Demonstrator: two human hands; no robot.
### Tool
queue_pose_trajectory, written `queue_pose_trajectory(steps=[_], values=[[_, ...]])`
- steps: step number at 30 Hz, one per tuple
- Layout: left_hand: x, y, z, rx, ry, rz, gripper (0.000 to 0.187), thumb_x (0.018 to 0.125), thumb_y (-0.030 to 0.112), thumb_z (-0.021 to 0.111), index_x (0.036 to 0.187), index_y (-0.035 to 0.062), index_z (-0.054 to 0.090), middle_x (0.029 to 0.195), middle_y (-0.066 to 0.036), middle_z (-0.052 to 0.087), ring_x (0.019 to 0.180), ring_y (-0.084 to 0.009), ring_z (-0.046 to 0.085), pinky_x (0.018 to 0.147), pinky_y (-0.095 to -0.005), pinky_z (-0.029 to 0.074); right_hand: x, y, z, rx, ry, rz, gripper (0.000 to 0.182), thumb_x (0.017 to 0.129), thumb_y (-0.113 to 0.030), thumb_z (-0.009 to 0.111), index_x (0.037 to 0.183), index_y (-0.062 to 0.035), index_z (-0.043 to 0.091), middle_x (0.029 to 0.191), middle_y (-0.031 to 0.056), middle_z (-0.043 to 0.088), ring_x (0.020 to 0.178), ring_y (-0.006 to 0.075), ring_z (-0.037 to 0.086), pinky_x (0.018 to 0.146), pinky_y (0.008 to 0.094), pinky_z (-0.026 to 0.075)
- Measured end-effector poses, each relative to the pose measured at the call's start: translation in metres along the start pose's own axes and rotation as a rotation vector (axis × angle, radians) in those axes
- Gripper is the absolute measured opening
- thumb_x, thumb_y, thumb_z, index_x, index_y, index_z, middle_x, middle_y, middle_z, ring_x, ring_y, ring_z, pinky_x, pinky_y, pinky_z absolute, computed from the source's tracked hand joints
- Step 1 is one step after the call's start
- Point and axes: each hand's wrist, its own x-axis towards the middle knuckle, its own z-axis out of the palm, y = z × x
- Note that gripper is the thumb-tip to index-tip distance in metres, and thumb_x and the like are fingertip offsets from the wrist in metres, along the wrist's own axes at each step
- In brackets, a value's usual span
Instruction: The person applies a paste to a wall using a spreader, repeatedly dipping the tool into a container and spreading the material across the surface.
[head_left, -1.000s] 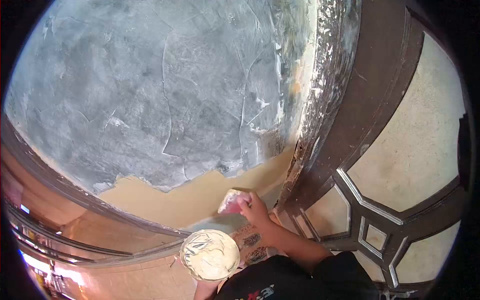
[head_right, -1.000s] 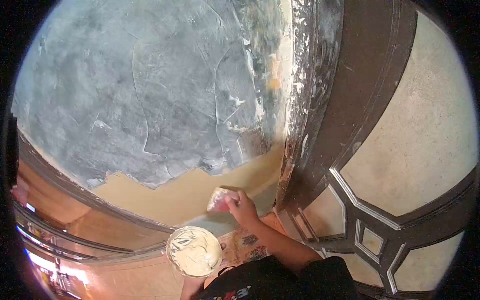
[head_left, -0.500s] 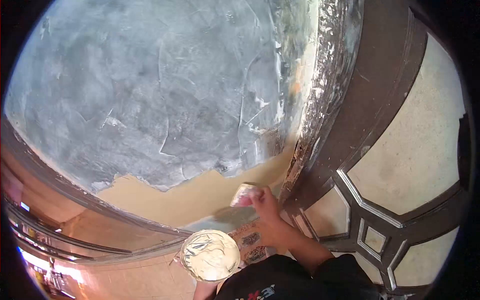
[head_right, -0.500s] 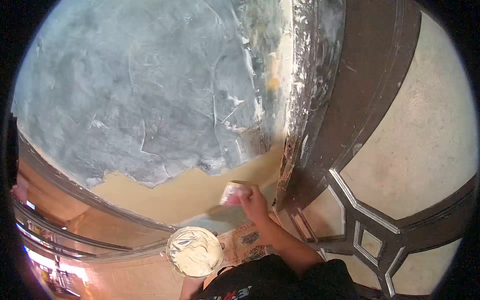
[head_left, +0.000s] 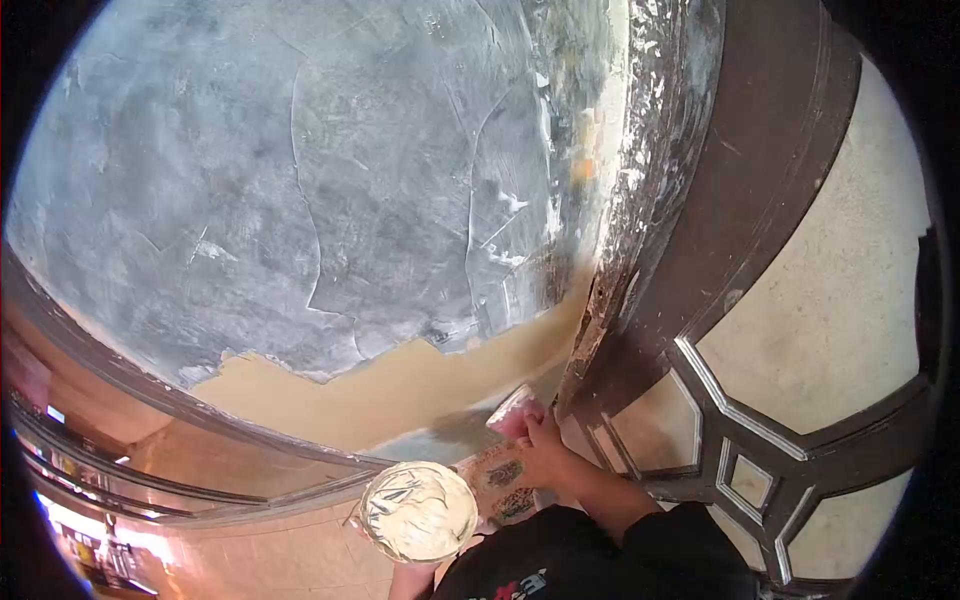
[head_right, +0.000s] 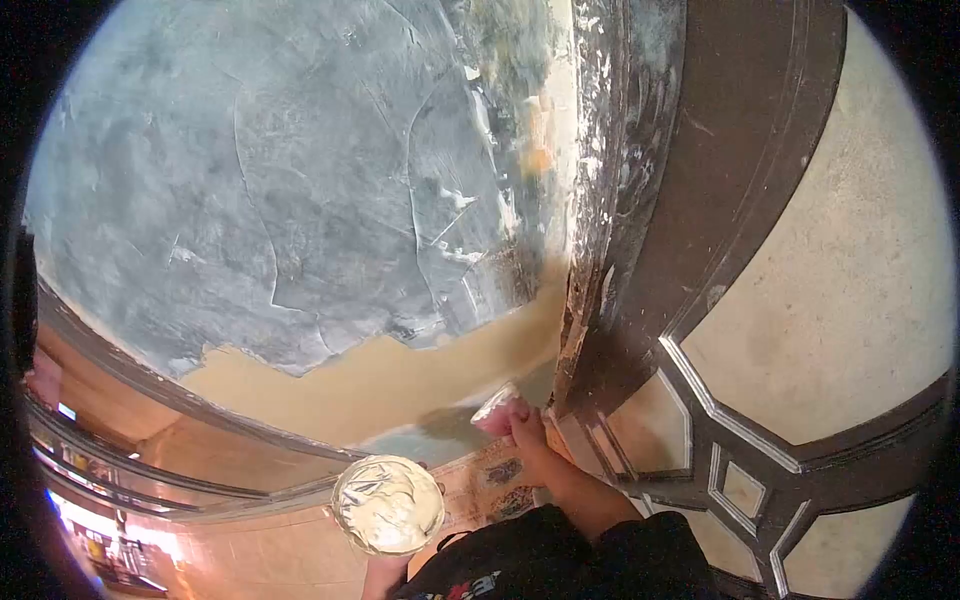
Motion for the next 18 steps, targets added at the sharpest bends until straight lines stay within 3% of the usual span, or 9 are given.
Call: queue_pose_trajectory(steps=[1,2,4,5,7,10,18], values=[[0.000,0.001,-0.001,-0.015,0.004,0.000,0.100,0.066,0.071,0.056,0.137,0.0075,0.025,0.136,-0.018,0.034,0.122,-0.0367,0.038,0.099,-0.0542,0.035,-0.010,-0.009,0.002,0.149,-0.121,0.017,0.042,0.087,-0.030,0.058,0.110,-0.0015,0.039,0.088,0.0117,0.057,0.060,0.0186,0.061,0.044,0.0267,0.047],[0.003,0.001,0.002,-0.031,0.007,0.001,0.100,0.066,0.071,0.056,0.137,0.0074,0.025,0.136,-0.018,0.034,0.122,-0.0367,0.038,0.099,-0.0542,0.035,-0.024,-0.026,0.003,0.146,-0.125,0.016,0.042,0.087,-0.030,0.058,0.110,-0.0015,0.039,0.088,0.0117,0.057,0.060,0.0186,0.061,0.044,0.0267,0.047],[0.004,0.000,0.001,-0.063,0.013,0.006,0.100,0.066,0.071,0.056,0.137,0.0072,0.025,0.136,-0.018,0.035,0.122,-0.0369,0.038,0.098,-0.0542,0.035,-0.053,-0.074,0.007,0.366,-0.323,-0.077,0.040,0.088,-0.029,0.057,0.108,-0.0007,0.039,0.089,0.0122,0.057,0.055,0.0164,0.060,0.046,0.0268,0.049],[0.002,-0.002,0.001,-0.080,0.021,0.003,0.101,0.066,0.071,0.056,0.137,0.0072,0.025,0.136,-0.018,0.035,0.122,-0.0369,0.038,0.098,-0.0542,0.035,-0.066,-0.095,0.009,0.362,-0.327,-0.072,0.040,0.088,-0.029,0.057,0.108,-0.0007,0.039,0.089,0.0122,0.057,0.055,0.0164,0.060,0.046,0.0268,0.049],[0.001,-0.003,0.000,-0.111,0.028,0.001,0.101,0.065,0.071,0.057,0.137,0.0070,0.025,0.135,-0.019,0.035,0.122,-0.0370,0.039,0.098,-0.0542,0.035,-0.082,-0.139,0.016,0.282,-0.355,-0.332,0.034,0.089,-0.027,0.055,0.104,0.0000,0.040,0.087,0.0117,0.056,0.057,0.0162,0.061,0.045,0.0263,0.048],[-0.002,-0.005,0.002,-0.158,0.034,-0.004,0.102,0.065,0.071,0.057,0.137,0.0067,0.025,0.135,-0.019,0.035,0.121,-0.0372,0.039,0.098,-0.0541,0.035,-0.089,-0.174,0.029,0.288,-0.377,-0.371,0.030,0.090,-0.025,0.053,0.101,0.0001,0.040,0.085,0.0108,0.056,0.056,0.0164,0.061,0.046,0.0259,0.048],[-0.010,-0.016,-0.001,-0.279,0.053,-0.001,0.103,0.064,0.072,0.058,0.136,0.0061,0.026,0.134,-0.019,0.037,0.121,-0.0377,0.040,0.098,-0.0541,0.036,-0.097,-0.153,0.039,0.450,-0.468,-0.103,0.031,0.092,-0.025,0.049,0.108,-0.0001,0.038,0.091,0.0109,0.054,0.058,0.0193,0.062,0.052,0.0276,0.054]])
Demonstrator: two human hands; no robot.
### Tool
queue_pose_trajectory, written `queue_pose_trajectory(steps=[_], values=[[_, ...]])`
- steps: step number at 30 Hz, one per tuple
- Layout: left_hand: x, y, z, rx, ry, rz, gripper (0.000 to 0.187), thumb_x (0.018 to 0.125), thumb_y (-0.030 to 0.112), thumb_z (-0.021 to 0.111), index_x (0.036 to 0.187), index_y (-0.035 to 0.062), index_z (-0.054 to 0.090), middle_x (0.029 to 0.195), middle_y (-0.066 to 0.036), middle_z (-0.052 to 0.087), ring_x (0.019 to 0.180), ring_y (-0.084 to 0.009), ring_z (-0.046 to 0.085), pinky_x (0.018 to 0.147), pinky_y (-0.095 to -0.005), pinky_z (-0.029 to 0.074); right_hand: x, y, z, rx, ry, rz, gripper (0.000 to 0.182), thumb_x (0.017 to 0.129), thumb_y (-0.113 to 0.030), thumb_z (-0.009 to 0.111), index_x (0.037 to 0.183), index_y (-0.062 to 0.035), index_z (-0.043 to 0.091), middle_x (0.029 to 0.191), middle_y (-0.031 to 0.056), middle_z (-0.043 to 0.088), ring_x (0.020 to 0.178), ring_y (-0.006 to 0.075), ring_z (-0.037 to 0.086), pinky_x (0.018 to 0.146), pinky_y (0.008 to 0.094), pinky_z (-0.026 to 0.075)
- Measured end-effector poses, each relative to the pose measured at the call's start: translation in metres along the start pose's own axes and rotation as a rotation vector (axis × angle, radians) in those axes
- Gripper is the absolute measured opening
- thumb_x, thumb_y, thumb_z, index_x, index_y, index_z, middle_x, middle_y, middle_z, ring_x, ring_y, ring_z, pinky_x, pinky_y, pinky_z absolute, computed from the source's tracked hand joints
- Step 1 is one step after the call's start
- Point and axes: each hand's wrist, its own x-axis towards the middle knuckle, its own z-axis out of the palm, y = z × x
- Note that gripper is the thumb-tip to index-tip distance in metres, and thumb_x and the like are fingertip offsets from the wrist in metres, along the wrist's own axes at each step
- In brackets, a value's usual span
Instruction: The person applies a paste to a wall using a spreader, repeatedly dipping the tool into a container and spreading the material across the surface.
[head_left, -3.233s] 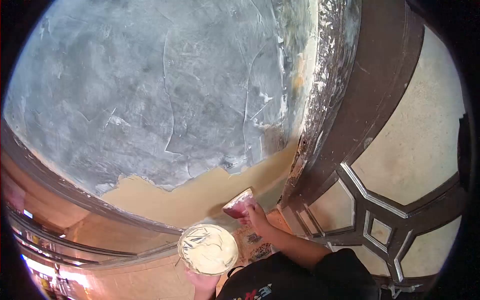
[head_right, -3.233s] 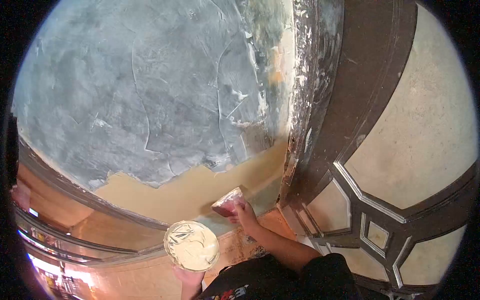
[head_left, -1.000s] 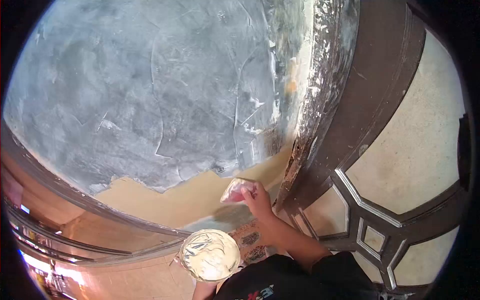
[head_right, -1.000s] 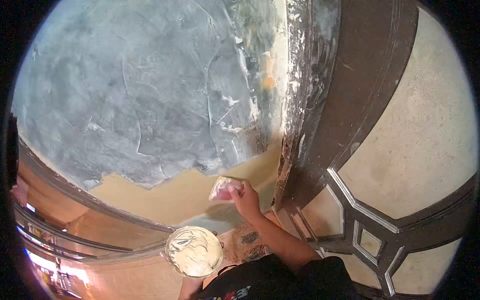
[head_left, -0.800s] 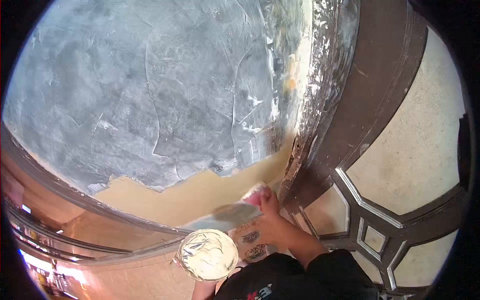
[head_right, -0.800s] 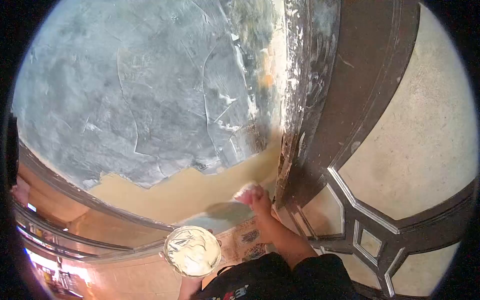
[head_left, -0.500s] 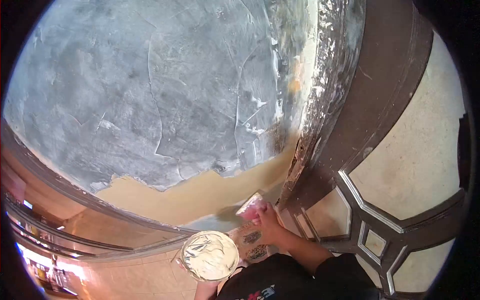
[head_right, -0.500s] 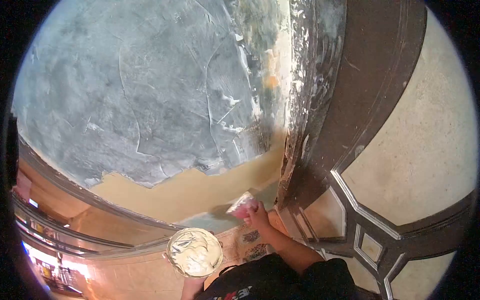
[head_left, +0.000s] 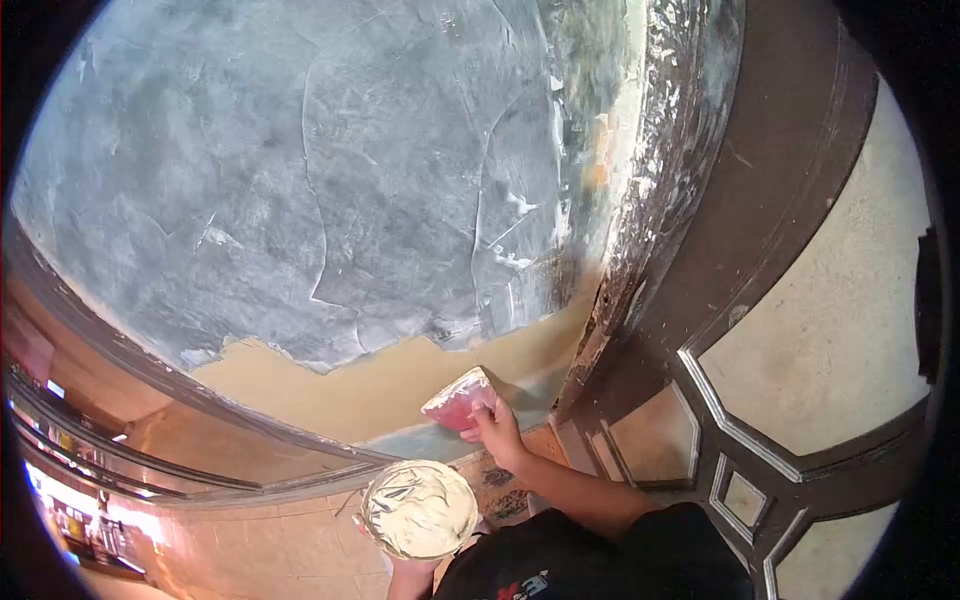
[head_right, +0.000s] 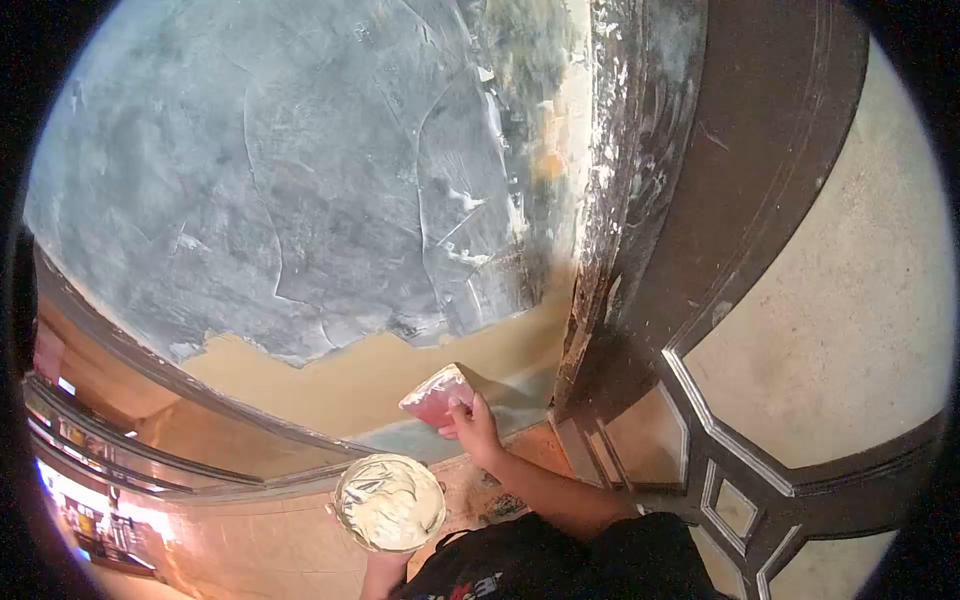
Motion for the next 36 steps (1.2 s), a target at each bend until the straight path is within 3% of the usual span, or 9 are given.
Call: queue_pose_trajectory(steps=[7,10,16,23,25,26,29,32,36], values=[[-0.007,-0.003,0.000,-0.104,0.027,0.001,0.104,0.063,0.073,0.058,0.136,0.0055,0.026,0.133,-0.020,0.037,0.120,-0.0382,0.040,0.098,-0.0541,0.036,0.019,-0.005,0.021,0.084,-0.076,-0.067,0.033,0.093,-0.025,0.047,0.116,-0.0029,0.037,0.099,0.0094,0.051,0.067,0.0215,0.064,0.057,0.0277,0.054],[-0.015,-0.003,-0.003,-0.140,0.026,0.002,0.105,0.062,0.073,0.059,0.136,0.0053,0.026,0.133,-0.020,0.038,0.120,-0.0383,0.041,0.097,-0.0540,0.036,0.004,-0.002,0.018,0.061,0.015,0.069,0.033,0.093,-0.027,0.048,0.113,-0.0026,0.038,0.099,0.0122,0.054,0.070,0.0221,0.064,0.058,0.0288,0.054],[-0.018,-0.007,-0.002,-0.227,0.044,0.013,0.106,0.061,0.073,0.059,0.135,0.0048,0.027,0.132,-0.020,0.039,0.119,-0.0387,0.041,0.097,-0.0540,0.037,0.004,-0.021,0.038,0.120,-0.048,-0.031,0.030,0.093,-0.026,0.047,0.111,-0.0034,0.038,0.098,0.0121,0.053,0.069,0.0229,0.065,0.057,0.0293,0.054],[-0.030,-0.009,-0.010,-0.325,0.050,0.023,0.108,0.060,0.074,0.060,0.135,0.0042,0.027,0.131,-0.021,0.040,0.118,-0.0391,0.042,0.097,-0.0540,0.037,0.001,0.007,0.018,0.091,0.002,0.061,0.030,0.093,-0.026,0.046,0.111,-0.0039,0.038,0.095,0.0104,0.053,0.066,0.0227,0.064,0.055,0.0304,0.054],[-0.031,-0.010,-0.007,-0.359,0.062,0.027,0.108,0.060,0.074,0.060,0.135,0.0040,0.027,0.131,-0.021,0.040,0.118,-0.0393,0.042,0.097,-0.0540,0.037,0.003,0.000,0.030,0.088,-0.007,-0.026,0.031,0.093,-0.027,0.046,0.112,-0.0043,0.037,0.095,0.0107,0.054,0.065,0.0223,0.064,0.056,0.0300,0.054],[-0.032,-0.011,-0.011,-0.231,0.117,-0.015,0.121,0.051,0.091,0.038,0.136,0.0056,0.028,0.134,-0.020,0.038,0.120,-0.0410,0.039,0.100,-0.0562,0.032,0.007,-0.006,0.035,0.088,-0.025,-0.059,0.031,0.093,-0.027,0.047,0.112,-0.0046,0.037,0.095,0.0106,0.054,0.065,0.0224,0.064,0.056,0.0301,0.054],[-0.032,-0.013,-0.016,-0.246,0.116,0.017,0.118,0.054,0.088,0.044,0.136,0.0061,0.028,0.135,-0.019,0.037,0.120,-0.0406,0.039,0.100,-0.0553,0.033,0.015,-0.014,0.036,0.147,-0.040,-0.072,0.033,0.092,-0.028,0.049,0.109,-0.0024,0.038,0.097,0.0104,0.051,0.069,0.0223,0.064,0.056,0.0305,0.053],[-0.033,-0.013,-0.020,-0.268,0.099,0.017,0.117,0.054,0.088,0.044,0.137,0.0071,0.027,0.136,-0.019,0.035,0.122,-0.0408,0.037,0.100,-0.0559,0.031,0.008,0.003,0.019,0.140,-0.005,0.080,0.036,0.092,-0.030,0.049,0.111,-0.0028,0.035,0.101,0.0115,0.049,0.074,0.0241,0.064,0.058,0.0312,0.054],[-0.033,-0.018,-0.031,-0.279,0.092,0.014,0.117,0.055,0.087,0.045,0.138,0.0069,0.025,0.137,-0.020,0.033,0.123,-0.0431,0.035,0.101,-0.0572,0.030,0.000,-0.013,0.029,0.142,-0.003,-0.046,0.033,0.093,-0.031,0.047,0.110,-0.0040,0.037,0.096,0.0098,0.049,0.071,0.0240,0.064,0.062,0.0333,0.056]])
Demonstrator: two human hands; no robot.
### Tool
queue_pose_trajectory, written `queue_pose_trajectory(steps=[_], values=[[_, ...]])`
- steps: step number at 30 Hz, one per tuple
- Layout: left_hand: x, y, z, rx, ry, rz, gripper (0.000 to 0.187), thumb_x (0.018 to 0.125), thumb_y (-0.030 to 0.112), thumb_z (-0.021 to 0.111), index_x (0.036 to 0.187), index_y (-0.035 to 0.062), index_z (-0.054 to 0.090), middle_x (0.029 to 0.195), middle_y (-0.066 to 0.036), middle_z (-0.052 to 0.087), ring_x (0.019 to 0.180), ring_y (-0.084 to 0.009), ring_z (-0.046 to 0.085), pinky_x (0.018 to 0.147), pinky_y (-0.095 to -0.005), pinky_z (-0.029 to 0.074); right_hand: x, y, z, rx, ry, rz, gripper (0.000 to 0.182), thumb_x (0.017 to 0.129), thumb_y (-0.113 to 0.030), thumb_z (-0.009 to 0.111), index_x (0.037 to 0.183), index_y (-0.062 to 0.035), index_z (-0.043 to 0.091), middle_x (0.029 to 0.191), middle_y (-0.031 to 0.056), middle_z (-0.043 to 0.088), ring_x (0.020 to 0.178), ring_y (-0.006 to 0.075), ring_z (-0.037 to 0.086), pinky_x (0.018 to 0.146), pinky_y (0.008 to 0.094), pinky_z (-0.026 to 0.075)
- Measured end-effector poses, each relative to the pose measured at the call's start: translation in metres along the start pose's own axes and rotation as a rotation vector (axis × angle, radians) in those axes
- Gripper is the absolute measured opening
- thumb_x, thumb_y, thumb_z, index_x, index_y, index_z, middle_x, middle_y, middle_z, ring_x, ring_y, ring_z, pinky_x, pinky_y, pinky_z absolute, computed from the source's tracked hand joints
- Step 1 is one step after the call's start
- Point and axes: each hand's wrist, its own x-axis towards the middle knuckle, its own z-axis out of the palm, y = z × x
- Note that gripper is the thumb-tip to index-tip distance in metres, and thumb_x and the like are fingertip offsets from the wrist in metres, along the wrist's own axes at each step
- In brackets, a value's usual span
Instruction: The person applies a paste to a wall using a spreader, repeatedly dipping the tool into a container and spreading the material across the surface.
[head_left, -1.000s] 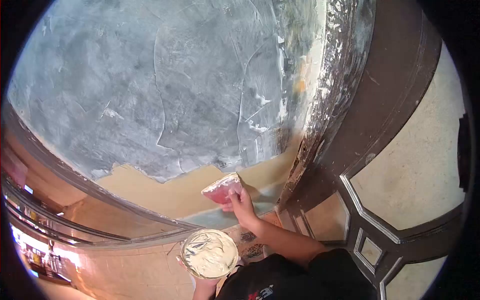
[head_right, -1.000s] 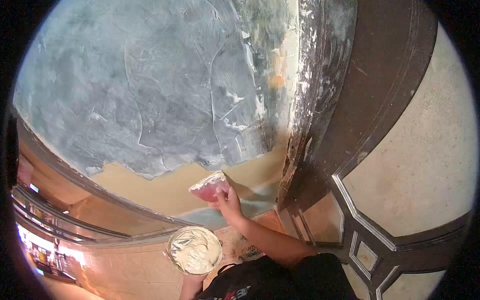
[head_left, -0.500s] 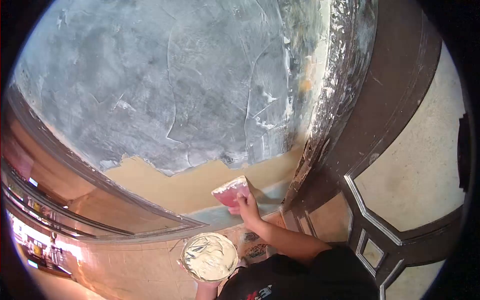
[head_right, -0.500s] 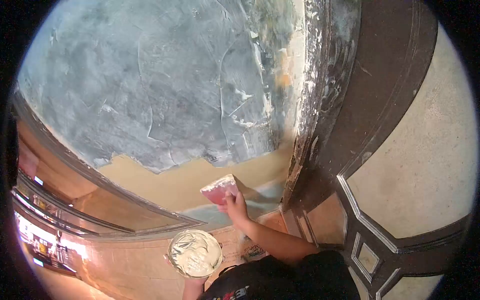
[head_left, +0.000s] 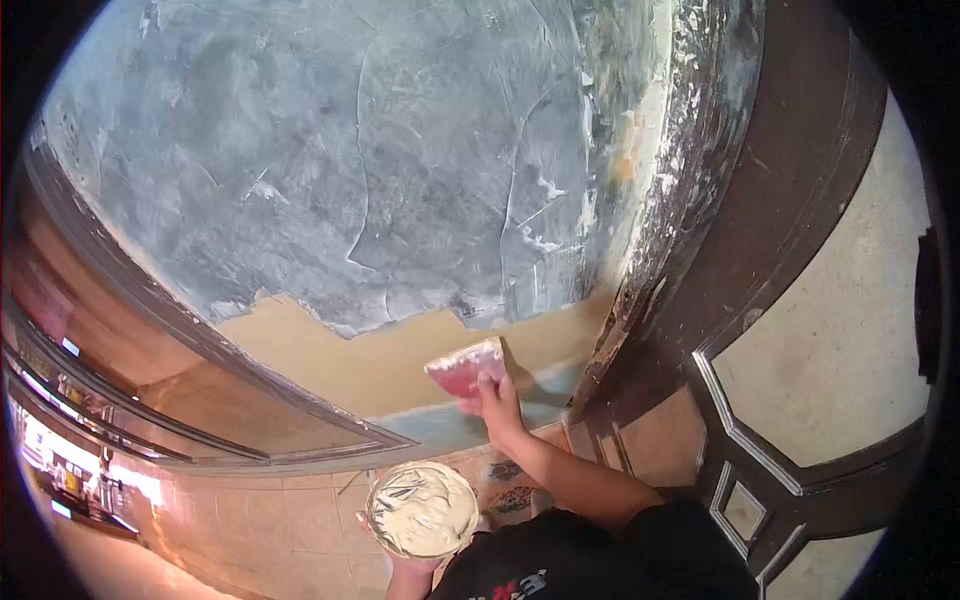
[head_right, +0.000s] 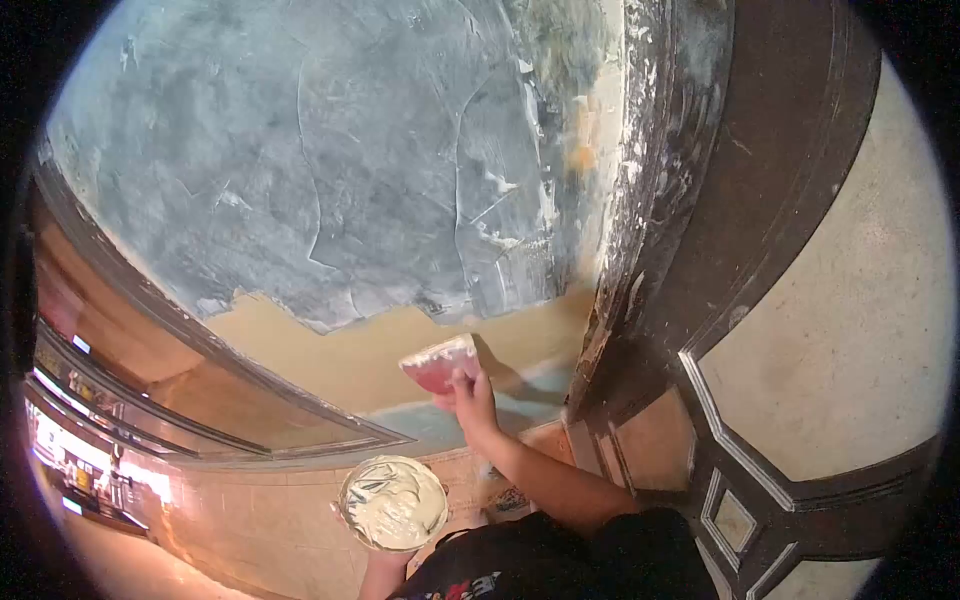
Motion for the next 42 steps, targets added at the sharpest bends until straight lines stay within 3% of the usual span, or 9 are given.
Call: queue_pose_trajectory(steps=[5,10,12,19,21,23,26,37,42], values=[[-0.001,0.001,0.011,0.006,-0.014,-0.020,0.116,0.056,0.087,0.044,0.138,0.0065,0.025,0.137,-0.022,0.033,0.122,-0.0440,0.035,0.099,-0.0591,0.030,0.021,0.002,-0.020,-0.053,0.006,0.015,0.033,0.093,-0.028,0.048,0.108,-0.0015,0.035,0.097,0.0117,0.051,0.068,0.0240,0.064,0.058,0.0310,0.054],[0.003,0.008,0.007,-0.004,0.023,0.068,0.114,0.057,0.087,0.043,0.138,0.0087,0.027,0.137,-0.021,0.034,0.122,-0.0419,0.036,0.098,-0.0613,0.030,-0.010,0.027,-0.076,-0.144,0.000,0.239,0.035,0.093,-0.026,0.047,0.118,-0.0067,0.031,0.098,0.0109,0.051,0.072,0.0245,0.064,0.058,0.0317,0.054],[0.002,0.012,0.016,0.007,-0.039,0.080,0.101,0.064,0.084,0.036,0.138,0.0166,0.029,0.141,-0.011,0.030,0.126,-0.0358,0.033,0.102,-0.0555,0.029,-0.022,0.015,-0.080,-0.176,-0.052,0.242,0.034,0.094,-0.025,0.046,0.118,-0.0074,0.031,0.099,0.0107,0.051,0.073,0.0245,0.064,0.057,0.0317,0.053],[0.018,0.026,0.053,0.015,-0.107,0.222,0.098,0.062,0.078,0.051,0.137,0.0179,0.030,0.140,-0.010,0.032,0.126,-0.0341,0.034,0.101,-0.0548,0.032,-0.043,-0.075,-0.037,-0.332,-0.243,-0.126,0.019,0.092,-0.015,0.049,0.106,-0.0036,0.043,0.105,0.0111,0.054,0.085,0.0205,0.062,0.071,0.0304,0.051],[0.024,0.026,0.067,0.052,-0.148,0.236,0.098,0.062,0.077,0.051,0.137,0.0179,0.030,0.140,-0.010,0.032,0.126,-0.0338,0.034,0.101,-0.0544,0.032,-0.045,-0.084,-0.034,-0.534,-0.361,-0.405,0.016,0.088,-0.011,0.055,0.099,-0.0032,0.048,0.108,0.0129,0.055,0.090,0.0169,0.061,0.075,0.0289,0.049],[0.027,0.025,0.070,0.072,-0.214,0.233,0.095,0.064,0.075,0.051,0.137,0.0180,0.029,0.139,-0.010,0.032,0.125,-0.0331,0.035,0.100,-0.0525,0.034,-0.063,-0.111,-0.015,-0.524,-0.395,-0.433,0.018,0.080,-0.006,0.062,0.094,-0.0035,0.052,0.106,0.0123,0.056,0.093,0.0191,0.059,0.078,0.0317,0.048],[0.030,0.022,0.076,0.082,-0.146,0.267,0.097,0.063,0.075,0.052,0.137,0.0172,0.028,0.139,-0.011,0.032,0.125,-0.0331,0.035,0.100,-0.0514,0.035,-0.073,-0.131,0.001,-1.032,-0.437,-0.919,0.023,0.070,-0.006,0.067,0.092,-0.0055,0.058,0.097,0.0081,0.056,0.096,0.0297,0.053,0.082,0.0405,0.043],[0.036,0.020,0.073,0.267,-0.269,0.288,0.119,0.052,0.078,0.056,0.141,0.0105,0.017,0.141,-0.013,0.028,0.128,-0.0314,0.031,0.105,-0.0446,0.032,-0.079,-0.152,0.024,-1.341,-0.430,-1.173,0.020,0.065,-0.015,0.069,0.084,-0.0138,0.062,0.095,0.0021,0.055,0.091,0.0242,0.052,0.081,0.0402,0.040],[0.038,0.024,0.068,0.301,-0.278,0.261,0.125,0.043,0.069,0.067,0.142,0.0129,0.013,0.143,-0.009,0.025,0.131,-0.0266,0.028,0.108,-0.0408,0.026,-0.084,-0.151,0.040,-1.409,-0.405,-1.250,0.019,0.064,-0.017,0.069,0.081,-0.0181,0.062,0.094,-0.0006,0.054,0.089,0.0199,0.051,0.079,0.0402,0.039]])
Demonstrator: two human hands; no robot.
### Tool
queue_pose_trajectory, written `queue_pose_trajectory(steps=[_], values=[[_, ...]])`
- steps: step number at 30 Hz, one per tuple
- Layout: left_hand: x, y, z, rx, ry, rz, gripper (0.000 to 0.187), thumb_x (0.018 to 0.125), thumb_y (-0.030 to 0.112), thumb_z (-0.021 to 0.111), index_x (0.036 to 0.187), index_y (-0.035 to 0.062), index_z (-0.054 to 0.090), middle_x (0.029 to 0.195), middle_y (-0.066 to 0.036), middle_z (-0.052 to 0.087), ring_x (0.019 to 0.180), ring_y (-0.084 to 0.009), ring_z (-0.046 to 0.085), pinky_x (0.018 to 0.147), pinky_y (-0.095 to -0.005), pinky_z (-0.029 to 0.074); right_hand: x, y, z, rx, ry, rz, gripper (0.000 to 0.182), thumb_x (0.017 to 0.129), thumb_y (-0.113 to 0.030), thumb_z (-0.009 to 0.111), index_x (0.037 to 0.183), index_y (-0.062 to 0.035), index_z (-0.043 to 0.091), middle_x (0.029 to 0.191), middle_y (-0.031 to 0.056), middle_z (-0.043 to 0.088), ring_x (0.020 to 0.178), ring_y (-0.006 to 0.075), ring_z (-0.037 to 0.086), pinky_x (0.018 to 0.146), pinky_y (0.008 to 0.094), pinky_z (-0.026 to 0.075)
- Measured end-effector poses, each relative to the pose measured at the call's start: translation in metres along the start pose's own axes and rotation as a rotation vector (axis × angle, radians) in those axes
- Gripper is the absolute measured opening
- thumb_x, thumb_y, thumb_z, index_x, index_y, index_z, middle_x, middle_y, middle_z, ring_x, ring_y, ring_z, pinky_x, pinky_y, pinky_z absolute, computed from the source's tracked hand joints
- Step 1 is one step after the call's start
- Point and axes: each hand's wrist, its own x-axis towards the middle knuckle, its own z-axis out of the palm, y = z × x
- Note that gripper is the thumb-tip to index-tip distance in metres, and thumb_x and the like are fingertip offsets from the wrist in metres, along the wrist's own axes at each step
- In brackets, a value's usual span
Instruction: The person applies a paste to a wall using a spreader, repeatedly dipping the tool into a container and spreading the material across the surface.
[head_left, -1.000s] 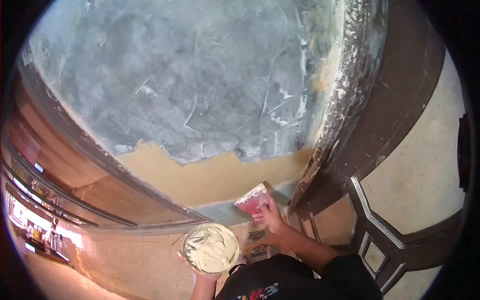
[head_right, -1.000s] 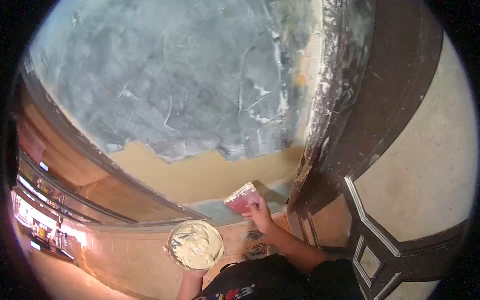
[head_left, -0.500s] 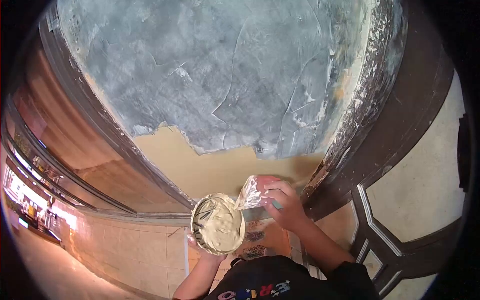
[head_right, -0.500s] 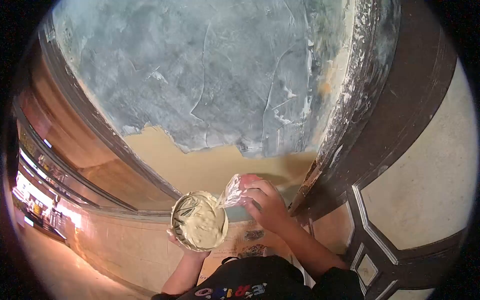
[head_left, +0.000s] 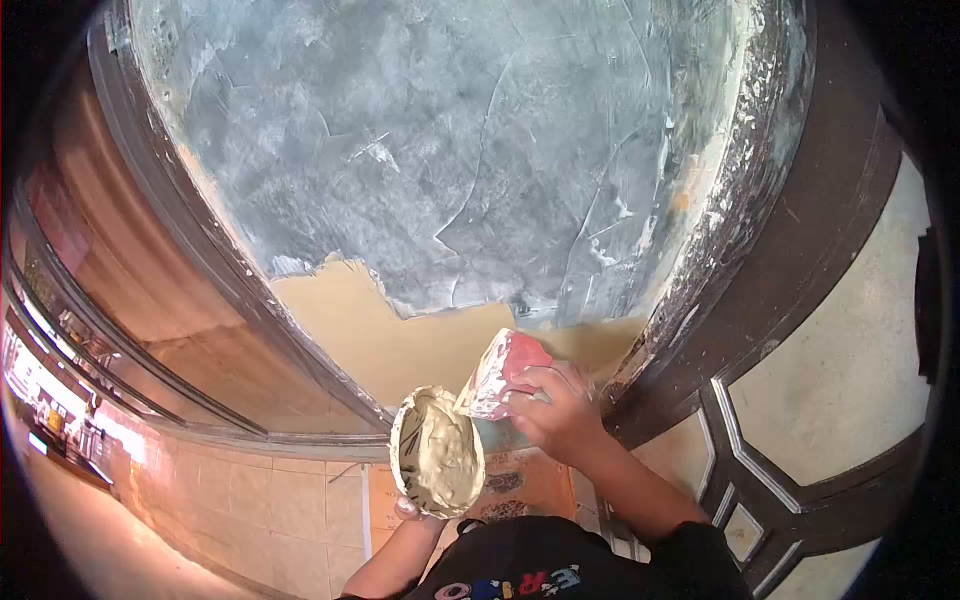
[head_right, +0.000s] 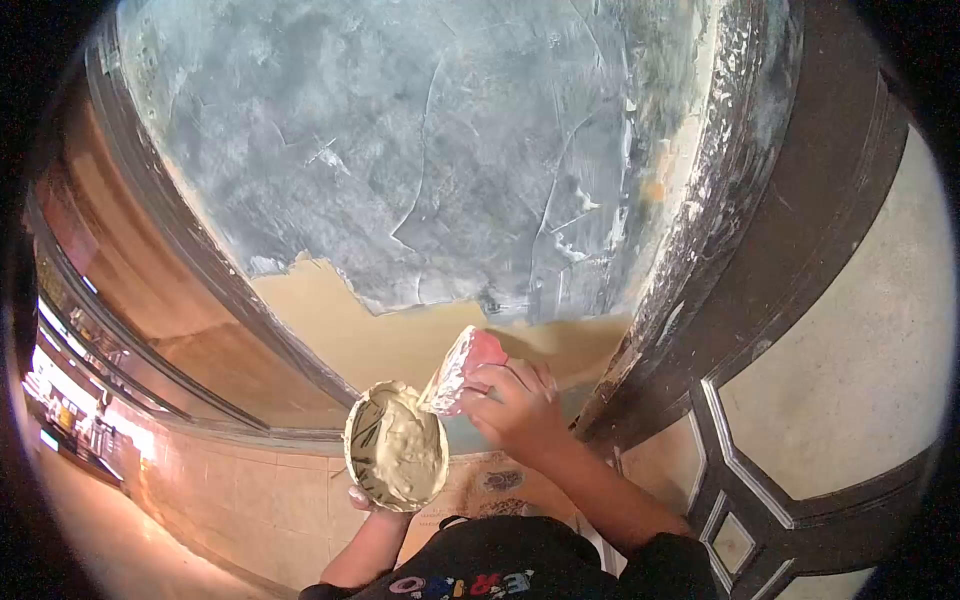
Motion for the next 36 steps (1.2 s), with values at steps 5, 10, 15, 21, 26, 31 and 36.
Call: queue_pose_trajectory(steps=[5,10,15,21,26,31,36], values=[[-0.002,0.007,0.006,0.062,0.039,-0.015,0.132,0.037,0.064,0.073,0.142,0.0124,0.011,0.143,-0.006,0.024,0.131,-0.0255,0.027,0.110,-0.0390,0.023,0.003,-0.009,0.010,-0.057,0.103,-0.023,0.018,0.064,-0.019,0.069,0.080,-0.0196,0.062,0.094,-0.0046,0.055,0.086,0.0183,0.051,0.076,0.0397,0.038],[0.002,0.000,-0.003,0.085,0.150,0.087,0.113,0.055,0.054,0.074,0.142,0.0108,0.015,0.143,-0.009,0.026,0.130,-0.0265,0.030,0.107,-0.0413,0.027,0.006,-0.021,0.017,-0.066,0.142,-0.033,0.021,0.062,-0.019,0.070,0.082,-0.0214,0.065,0.096,-0.0027,0.055,0.087,0.0193,0.051,0.076,0.0386,0.037],[0.008,0.014,0.004,-0.021,0.209,-0.085,0.116,0.054,0.057,0.073,0.142,0.0107,0.014,0.142,-0.010,0.027,0.129,-0.0281,0.030,0.106,-0.0422,0.029,0.008,-0.029,0.024,-0.048,0.237,0.011,0.019,0.061,-0.016,0.071,0.079,-0.0197,0.064,0.094,-0.0035,0.057,0.084,0.0181,0.051,0.074,0.0362,0.039],[0.009,0.003,-0.009,-0.021,-0.086,0.099,0.113,0.056,0.068,0.066,0.140,0.0102,0.019,0.140,-0.010,0.029,0.127,-0.0297,0.032,0.105,-0.0440,0.030,0.004,-0.006,0.045,0.211,0.366,0.052,0.025,0.063,-0.010,0.072,0.086,-0.0135,0.062,0.094,0.0037,0.058,0.085,0.0211,0.057,0.071,0.0357,0.044],[0.005,0.013,-0.021,-0.075,0.079,0.051,0.098,0.064,0.076,0.049,0.137,0.0146,0.028,0.137,-0.009,0.035,0.124,-0.0293,0.037,0.101,-0.0469,0.035,-0.036,0.038,0.083,0.918,0.237,0.720,0.016,0.087,-0.014,0.056,0.099,-0.0075,0.047,0.084,0.0078,0.055,0.071,0.0185,0.061,0.059,0.0289,0.050],[-0.005,0.015,-0.044,-0.064,0.174,0.015,0.089,0.069,0.073,0.047,0.136,0.0162,0.032,0.136,-0.008,0.036,0.123,-0.0299,0.037,0.101,-0.0476,0.035,-0.104,0.073,0.119,1.175,0.297,1.316,0.027,0.092,-0.022,0.049,0.110,-0.0100,0.033,0.079,0.0057,0.053,0.053,0.0136,0.056,0.046,0.0270,0.049],[-0.010,0.013,-0.046,-0.083,0.230,-0.042,0.089,0.070,0.075,0.042,0.135,0.0150,0.033,0.135,-0.007,0.038,0.122,-0.0291,0.039,0.101,-0.0458,0.034,-0.121,0.098,0.125,0.634,0.307,1.044,0.020,0.087,-0.023,0.058,0.096,-0.0080,0.047,0.070,0.0040,0.053,0.056,0.0136,0.055,0.050,0.0250,0.046]])
